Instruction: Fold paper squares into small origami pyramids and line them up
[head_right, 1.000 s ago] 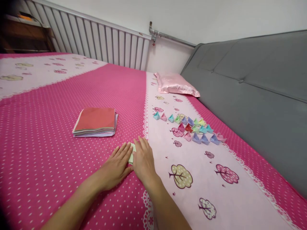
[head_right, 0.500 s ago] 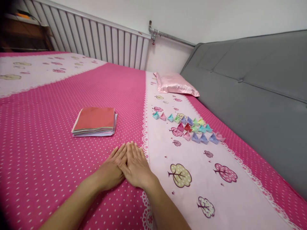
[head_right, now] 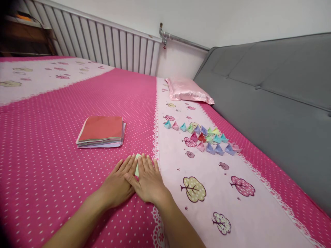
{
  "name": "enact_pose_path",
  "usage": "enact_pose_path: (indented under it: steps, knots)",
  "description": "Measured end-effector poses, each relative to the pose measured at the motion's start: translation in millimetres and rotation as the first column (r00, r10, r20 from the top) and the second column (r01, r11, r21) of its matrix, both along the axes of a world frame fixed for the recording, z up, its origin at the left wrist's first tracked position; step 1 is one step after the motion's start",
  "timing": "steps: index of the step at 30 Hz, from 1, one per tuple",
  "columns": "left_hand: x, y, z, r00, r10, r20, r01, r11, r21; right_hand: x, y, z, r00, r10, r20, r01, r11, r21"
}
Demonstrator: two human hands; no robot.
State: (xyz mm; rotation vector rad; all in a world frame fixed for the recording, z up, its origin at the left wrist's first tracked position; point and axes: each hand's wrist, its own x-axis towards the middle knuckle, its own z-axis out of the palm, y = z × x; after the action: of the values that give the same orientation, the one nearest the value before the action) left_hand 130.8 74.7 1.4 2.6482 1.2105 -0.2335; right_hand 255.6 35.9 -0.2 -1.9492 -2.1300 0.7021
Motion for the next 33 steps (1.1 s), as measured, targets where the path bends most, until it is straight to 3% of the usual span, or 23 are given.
enact_pose_path:
  steps: [16, 27, 33]
  knots:
    - [-19.6, 16.0, 11.6, 0.998, 0.054, 0.019, -0.052, 0.992, -0.117, 12.6, 5.4, -2.8, 0.997, 0.066, -0.039, -0.067, 0.998, -0.021]
    - [-20.8, 28.4, -2.2, 0.954, 0.140, 0.265, -0.124, 0.989, -0.077, 4.7, 2.2, 4.1, 0.994, -0.049, -0.097, 0.065, 0.982, 0.176]
    - [-19.8, 30.8, -3.9, 0.906, 0.168, 0.388, -0.162, 0.986, -0.047, 2.4, 4.8, 12.5, 0.973, -0.103, -0.206, 0.171, 0.924, 0.342]
